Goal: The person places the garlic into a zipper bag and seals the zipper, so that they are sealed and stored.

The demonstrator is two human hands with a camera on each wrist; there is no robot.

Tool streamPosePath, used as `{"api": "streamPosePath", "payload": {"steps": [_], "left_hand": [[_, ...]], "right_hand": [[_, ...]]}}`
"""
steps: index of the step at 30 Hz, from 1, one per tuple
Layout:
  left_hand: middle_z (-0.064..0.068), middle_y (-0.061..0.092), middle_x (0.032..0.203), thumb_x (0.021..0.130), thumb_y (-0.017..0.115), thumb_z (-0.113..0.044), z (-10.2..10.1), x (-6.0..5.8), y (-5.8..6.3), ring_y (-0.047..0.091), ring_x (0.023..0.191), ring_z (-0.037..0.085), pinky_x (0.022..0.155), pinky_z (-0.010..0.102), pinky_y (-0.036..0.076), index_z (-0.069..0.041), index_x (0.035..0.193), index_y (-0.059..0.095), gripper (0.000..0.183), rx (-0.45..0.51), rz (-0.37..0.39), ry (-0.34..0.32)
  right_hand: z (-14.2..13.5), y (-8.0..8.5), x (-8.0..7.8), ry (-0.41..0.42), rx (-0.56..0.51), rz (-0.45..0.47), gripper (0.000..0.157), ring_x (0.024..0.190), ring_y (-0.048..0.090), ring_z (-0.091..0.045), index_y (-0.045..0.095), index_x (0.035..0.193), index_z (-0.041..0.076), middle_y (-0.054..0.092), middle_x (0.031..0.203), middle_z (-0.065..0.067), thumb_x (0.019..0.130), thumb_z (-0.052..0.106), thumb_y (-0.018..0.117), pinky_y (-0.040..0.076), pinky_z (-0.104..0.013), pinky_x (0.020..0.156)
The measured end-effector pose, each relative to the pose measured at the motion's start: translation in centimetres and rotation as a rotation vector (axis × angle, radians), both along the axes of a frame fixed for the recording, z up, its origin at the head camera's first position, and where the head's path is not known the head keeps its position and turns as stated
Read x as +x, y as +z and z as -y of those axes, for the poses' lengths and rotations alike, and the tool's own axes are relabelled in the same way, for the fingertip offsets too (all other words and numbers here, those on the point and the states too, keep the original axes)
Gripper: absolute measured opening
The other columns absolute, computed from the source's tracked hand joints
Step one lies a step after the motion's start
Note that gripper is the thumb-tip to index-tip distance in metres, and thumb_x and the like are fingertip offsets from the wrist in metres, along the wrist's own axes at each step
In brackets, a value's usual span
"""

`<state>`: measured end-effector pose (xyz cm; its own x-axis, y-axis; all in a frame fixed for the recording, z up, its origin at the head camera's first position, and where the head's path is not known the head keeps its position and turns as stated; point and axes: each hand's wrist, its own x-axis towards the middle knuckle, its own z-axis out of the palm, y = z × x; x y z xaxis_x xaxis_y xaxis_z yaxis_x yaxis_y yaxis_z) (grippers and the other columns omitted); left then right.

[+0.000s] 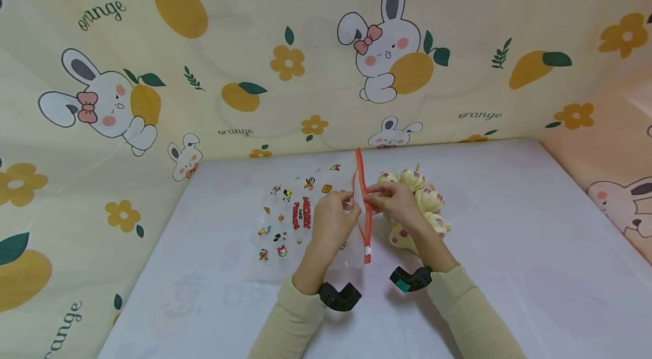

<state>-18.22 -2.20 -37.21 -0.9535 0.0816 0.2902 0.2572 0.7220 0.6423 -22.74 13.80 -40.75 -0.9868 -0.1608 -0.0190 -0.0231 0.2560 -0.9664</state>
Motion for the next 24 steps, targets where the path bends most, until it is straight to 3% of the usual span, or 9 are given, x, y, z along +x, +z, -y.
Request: {"api": "streamPosePath", "payload": {"steps": [8,12,17,24], "left_hand": [[0.014,0.075,0.084,0.08,0.071,-0.005,0.4,-0.3,0.5,0.071,0.074,0.021,0.061,0.023,0.058,0.002,0.101,0.072,0.022,0.168,-0.003,0.008],[0.016,0.074,0.08,0.079,0.069,-0.002,1.0,-0.7,0.8,0.071,0.07,0.023,0.06,0.024,0.058,0.004,0.098,0.073,0.02,0.228,-0.062,0.014],[0.016,0.074,0.077,0.081,0.068,-0.003,2.2,-0.9,1.4,0.069,0.068,0.024,0.057,0.016,0.053,0.001,0.09,0.075,0.012,0.314,-0.096,0.021],[0.016,0.072,0.079,0.086,0.069,-0.009,3.1,-0.9,1.5,0.065,0.07,0.021,0.058,0.011,0.048,0.0,0.092,0.073,0.012,0.372,-0.107,0.015]], "right_hand": [[0.1,0.3,0.1,-0.073,0.026,0.03,0.03,0.055,0.062,-0.002,0.065,0.106,-0.013,0.067,0.065,0.008,0.09,0.013,0.067,0.056,-0.018,0.056],[0.1,0.4,0.1,-0.095,0.036,0.037,0.029,0.054,0.061,-0.003,0.065,0.104,-0.012,0.064,0.064,0.009,0.089,0.013,0.067,0.058,-0.023,0.057],[0.0,0.6,0.3,-0.121,0.067,0.042,0.025,0.053,0.06,-0.004,0.066,0.102,-0.009,0.062,0.062,0.01,0.089,0.013,0.067,0.06,-0.029,0.06],[-0.2,0.8,0.4,-0.148,0.061,0.064,0.025,0.053,0.057,-0.003,0.066,0.101,-0.01,0.062,0.061,0.01,0.089,0.011,0.067,0.057,-0.024,0.057]]}}
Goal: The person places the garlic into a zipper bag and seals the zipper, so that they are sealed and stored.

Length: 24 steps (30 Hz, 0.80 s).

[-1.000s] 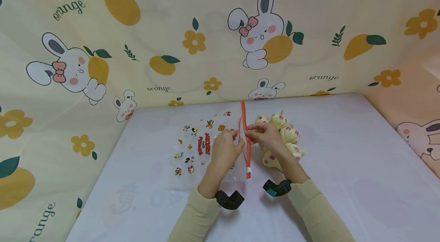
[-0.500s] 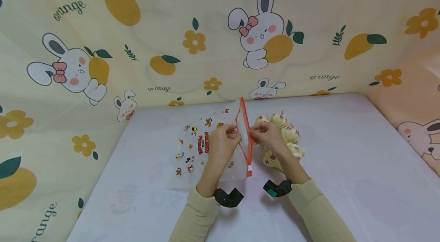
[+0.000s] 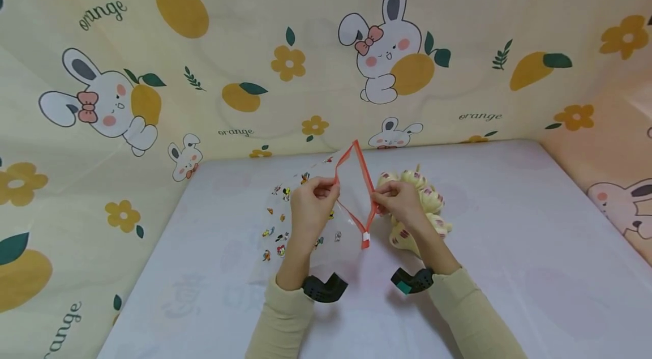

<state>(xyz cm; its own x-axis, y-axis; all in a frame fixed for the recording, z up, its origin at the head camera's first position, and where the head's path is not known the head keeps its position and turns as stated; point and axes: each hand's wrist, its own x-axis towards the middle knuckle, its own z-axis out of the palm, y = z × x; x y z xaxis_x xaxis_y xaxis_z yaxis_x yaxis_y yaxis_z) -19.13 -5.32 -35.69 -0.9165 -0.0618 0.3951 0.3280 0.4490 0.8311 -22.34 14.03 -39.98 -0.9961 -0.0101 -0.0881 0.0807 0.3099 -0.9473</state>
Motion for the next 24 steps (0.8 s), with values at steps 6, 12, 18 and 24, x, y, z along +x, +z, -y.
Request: {"api": "streamPosePath", "payload": {"steps": [6,12,18,24], "left_hand": [[0.018,0.071,0.084,0.088,0.068,-0.01,0.7,-0.3,0.0,0.062,0.074,0.019,0.062,0.01,0.047,0.001,0.096,0.071,0.015,0.065,-0.03,-0.033],[0.02,0.07,0.088,0.09,0.067,-0.013,1.5,-0.6,0.3,0.059,0.071,0.016,0.062,0.009,0.047,0.003,0.098,0.069,0.018,0.114,-0.045,-0.026],[0.021,0.07,0.086,0.09,0.066,-0.012,1.9,-0.6,0.7,0.058,0.07,0.016,0.062,0.01,0.046,0.005,0.097,0.069,0.018,0.137,-0.104,0.012],[0.019,0.07,0.087,0.092,0.065,-0.015,2.2,-0.6,0.8,0.061,0.075,0.021,0.066,0.011,0.048,0.004,0.097,0.067,0.019,0.106,-0.175,0.062]], "right_hand": [[-0.3,0.2,0.2,-0.037,0.0,0.026,0.023,0.054,0.057,-0.004,0.065,0.101,-0.008,0.06,0.062,0.01,0.089,0.011,0.066,0.057,-0.024,0.058],[-0.5,0.8,0.3,-0.045,0.007,-0.009,0.021,0.051,0.056,-0.003,0.064,0.098,-0.009,0.059,0.059,0.011,0.087,0.009,0.065,0.054,-0.021,0.053],[-0.9,1.1,0.3,-0.056,0.004,-0.015,0.019,0.05,0.055,-0.003,0.063,0.097,-0.01,0.058,0.059,0.012,0.087,0.006,0.065,0.051,-0.018,0.05],[-1.1,1.0,0.2,-0.056,-0.002,0.006,0.019,0.051,0.055,-0.003,0.062,0.098,-0.01,0.058,0.06,0.011,0.088,0.006,0.064,0.05,-0.016,0.05]]}}
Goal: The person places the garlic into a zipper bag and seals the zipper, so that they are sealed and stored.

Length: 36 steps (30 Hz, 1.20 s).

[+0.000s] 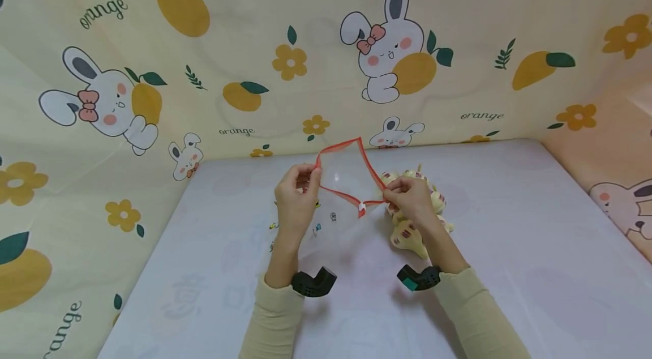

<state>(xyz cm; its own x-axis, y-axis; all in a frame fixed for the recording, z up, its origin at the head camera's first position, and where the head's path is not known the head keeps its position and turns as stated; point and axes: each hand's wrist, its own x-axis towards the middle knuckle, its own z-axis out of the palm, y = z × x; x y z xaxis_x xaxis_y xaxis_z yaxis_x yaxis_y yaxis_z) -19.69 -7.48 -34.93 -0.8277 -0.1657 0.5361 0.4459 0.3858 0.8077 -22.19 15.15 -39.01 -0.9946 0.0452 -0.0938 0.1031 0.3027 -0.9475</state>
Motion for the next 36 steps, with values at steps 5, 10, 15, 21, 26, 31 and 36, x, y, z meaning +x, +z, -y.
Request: {"api": "streamPosePath", "payload": {"steps": [5,10,15,21,26,31,36], "left_hand": [[0.017,0.071,0.086,0.091,0.066,-0.016,0.4,0.0,0.2,0.065,0.074,0.024,0.067,0.012,0.05,0.003,0.096,0.069,0.02,-0.02,-0.046,0.059],[0.019,0.072,0.083,0.089,0.068,-0.013,0.5,-0.2,0.1,0.066,0.072,0.026,0.064,0.01,0.05,0.004,0.094,0.071,0.018,0.046,-0.075,0.051],[0.021,0.071,0.084,0.088,0.068,-0.011,-0.1,-0.7,-0.6,0.067,0.073,0.027,0.065,0.008,0.051,0.005,0.093,0.071,0.017,0.085,-0.068,0.018],[0.02,0.07,0.085,0.088,0.069,-0.012,-0.5,-0.8,-1.0,0.067,0.074,0.027,0.067,0.007,0.051,0.004,0.094,0.071,0.017,0.087,-0.059,0.012],[0.019,0.07,0.085,0.089,0.068,-0.012,-0.6,-1.0,-1.2,0.066,0.076,0.026,0.069,0.007,0.052,0.004,0.094,0.071,0.017,0.087,-0.069,0.02],[0.02,0.07,0.085,0.089,0.068,-0.011,-0.8,-1.2,-1.4,0.066,0.076,0.026,0.069,0.007,0.052,0.005,0.094,0.071,0.017,0.105,-0.071,0.032],[0.02,0.07,0.086,0.089,0.068,-0.012,-0.8,-1.1,-1.4,0.066,0.075,0.027,0.069,0.007,0.053,0.005,0.094,0.071,0.018,0.116,-0.074,0.034]], "right_hand": [[-0.5,0.0,-0.4,-0.002,0.009,0.022,0.019,0.051,0.054,-0.001,0.061,0.099,-0.009,0.059,0.059,0.014,0.088,0.006,0.062,0.049,-0.015,0.05],[-0.7,0.0,-0.4,0.029,-0.003,0.014,0.022,0.051,0.054,-0.001,0.061,0.101,-0.01,0.06,0.059,0.015,0.09,0.008,0.062,0.05,-0.015,0.051],[-0.7,0.0,-0.2,0.102,-0.028,0.013,0.028,0.057,0.057,-0.003,0.061,0.106,-0.01,0.063,0.065,0.013,0.093,0.014,0.063,0.055,-0.02,0.058],[-0.6,0.0,0.1,0.134,-0.038,-0.009,0.032,0.06,0.059,-0.004,0.061,0.107,-0.01,0.063,0.067,0.013,0.093,0.018,0.064,0.056,-0.021,0.059],[-0.7,-0.1,0.2,0.167,-0.026,-0.045,0.032,0.064,0.061,-0.004,0.062,0.109,-0.009,0.066,0.072,0.008,0.095,0.02,0.061,0.057,-0.022,0.062],[-1.1,-0.3,0.7,0.207,0.026,-0.063,0.04,0.074,0.065,-0.01,0.063,0.111,-0.004,0.071,0.088,-0.005,0.096,0.033,0.058,0.059,-0.029,0.071],[-2.0,-0.3,1.3,0.24,0.072,-0.078,0.042,0.079,0.065,-0.013,0.061,0.114,-0.006,0.07,0.093,-0.011,0.098,0.032,0.055,0.059,-0.028,0.07]]}}
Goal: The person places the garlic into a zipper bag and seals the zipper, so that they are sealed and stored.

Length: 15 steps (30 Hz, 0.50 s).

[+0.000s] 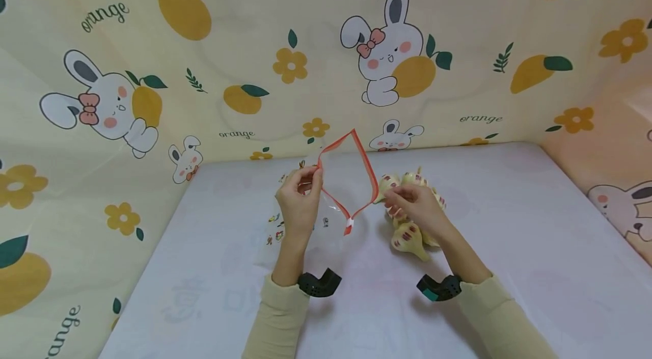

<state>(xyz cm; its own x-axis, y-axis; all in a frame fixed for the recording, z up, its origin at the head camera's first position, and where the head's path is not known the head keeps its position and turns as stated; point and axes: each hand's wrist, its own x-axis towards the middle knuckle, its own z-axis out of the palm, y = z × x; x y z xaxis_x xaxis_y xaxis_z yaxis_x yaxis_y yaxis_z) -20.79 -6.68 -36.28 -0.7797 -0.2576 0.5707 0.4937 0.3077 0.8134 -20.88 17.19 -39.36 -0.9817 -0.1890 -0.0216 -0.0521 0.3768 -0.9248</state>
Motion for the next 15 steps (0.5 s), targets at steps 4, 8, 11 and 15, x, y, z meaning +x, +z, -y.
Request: {"api": "streamPosePath", "payload": {"steps": [4,8,11,15], "left_hand": [[0.021,0.069,0.086,0.089,0.068,-0.011,0.1,0.0,0.0,0.065,0.075,0.027,0.069,0.007,0.052,0.006,0.094,0.07,0.018,0.003,0.0,0.002],[0.02,0.069,0.086,0.089,0.068,-0.012,0.1,0.0,0.0,0.065,0.075,0.026,0.069,0.007,0.052,0.005,0.094,0.071,0.019,0.0,0.003,0.005],[0.02,0.069,0.085,0.089,0.068,-0.012,0.1,-0.1,-0.1,0.065,0.075,0.025,0.069,0.007,0.052,0.005,0.094,0.071,0.018,0.005,0.004,0.004],[0.02,0.069,0.085,0.089,0.068,-0.011,0.1,0.0,0.0,0.065,0.074,0.026,0.069,0.007,0.052,0.006,0.094,0.071,0.018,0.006,-0.008,-0.001]], "right_hand": [[-0.7,-0.1,0.4,0.022,0.058,-0.046,0.038,0.078,0.064,-0.011,0.061,0.113,-0.008,0.068,0.099,-0.025,0.098,0.027,0.055,0.058,-0.026,0.068],[-1.2,-0.2,0.7,0.012,0.123,-0.089,0.034,0.077,0.065,-0.015,0.064,0.11,-0.006,0.069,0.099,-0.025,0.096,0.025,0.058,0.057,-0.024,0.066],[-1.6,-0.4,1.0,-0.008,0.183,-0.123,0.03,0.076,0.065,-0.015,0.066,0.106,-0.003,0.07,0.095,-0.021,0.094,0.024,0.062,0.053,-0.02,0.062],[-2.0,-0.7,1.5,-0.04,0.253,-0.186,0.025,0.076,0.061,-0.004,0.068,0.103,0.0,0.071,0.095,-0.018,0.091,0.022,0.066,0.05,-0.017,0.063]]}}
